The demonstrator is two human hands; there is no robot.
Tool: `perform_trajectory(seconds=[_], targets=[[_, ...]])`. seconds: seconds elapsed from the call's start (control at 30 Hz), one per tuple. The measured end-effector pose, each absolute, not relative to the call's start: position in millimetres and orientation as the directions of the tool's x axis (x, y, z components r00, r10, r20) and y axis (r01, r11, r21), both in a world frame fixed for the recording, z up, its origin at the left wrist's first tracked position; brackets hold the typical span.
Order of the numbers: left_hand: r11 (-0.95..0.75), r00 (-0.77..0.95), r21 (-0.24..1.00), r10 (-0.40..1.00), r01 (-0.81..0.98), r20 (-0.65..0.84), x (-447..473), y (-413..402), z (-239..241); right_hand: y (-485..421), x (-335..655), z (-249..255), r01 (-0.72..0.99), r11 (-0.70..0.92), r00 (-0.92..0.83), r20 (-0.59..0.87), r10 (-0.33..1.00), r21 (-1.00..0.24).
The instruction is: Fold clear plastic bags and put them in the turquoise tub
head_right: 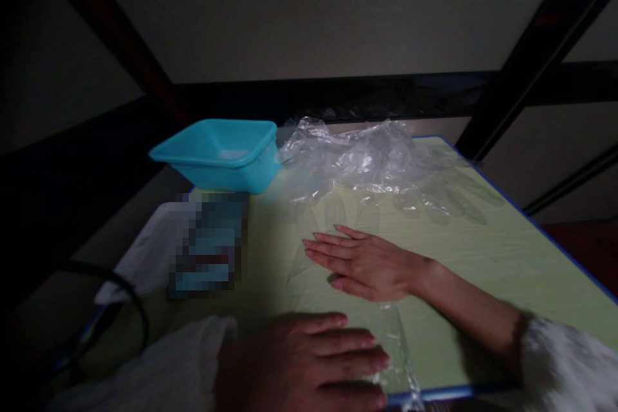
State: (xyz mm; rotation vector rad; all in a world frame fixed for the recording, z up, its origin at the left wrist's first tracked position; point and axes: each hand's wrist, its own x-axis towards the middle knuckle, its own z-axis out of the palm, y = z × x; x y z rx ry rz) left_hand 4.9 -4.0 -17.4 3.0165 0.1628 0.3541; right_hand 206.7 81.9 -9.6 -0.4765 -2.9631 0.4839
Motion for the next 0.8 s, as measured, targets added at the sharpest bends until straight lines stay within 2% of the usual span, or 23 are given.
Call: perform_trajectory(seconds=[0.33, 0.47, 0.53, 0.57, 0.63, 0.7, 0.73, 0.8], targets=[[-0.996, 0.969, 0.04, 0.087, 0.08, 0.232, 3, -12, -19, 82, 207, -10, 0.288, 0.903, -0.946, 0.05, 0.319, -0.319], [-0.997, 0.948, 0.047, 0.065, 0.053, 0.312, 0, -7, -11, 82, 208, -11, 0.283, 0.893, -0.944, 0.064, 0.324, -0.351], [-0.987, 0.923, 0.051, 0.158, 0.15, 0.352, -7, 5, -4, 83, 209, -12, 0.27, 0.894, -0.945, 0.079, 0.317, -0.358], [-0.957, 0.876, 0.073, 0.287, 0.281, 0.388, -12, 13, -2, 83, 209, -13, 0.265, 0.896, -0.946, 0.085, 0.313, -0.355], [-0.85, 0.778, 0.082, 0.512, 0.521, 0.364, -23, 29, 0, 83, 209, -14, 0.263, 0.899, -0.947, 0.086, 0.311, -0.349], [-0.765, 0.704, 0.063, 0.619, 0.641, 0.349, -33, 42, -2, 84, 209, -14, 0.277, 0.895, -0.944, 0.073, 0.321, -0.349], [-0.739, 0.697, 0.059, 0.656, 0.671, 0.29, -36, 47, -3, 84, 209, -14, 0.283, 0.891, -0.943, 0.066, 0.326, -0.354], [-0.724, 0.699, 0.056, 0.68, 0.687, 0.219, -40, 52, -6, 84, 209, -13, 0.291, 0.887, -0.942, 0.056, 0.332, -0.359]])
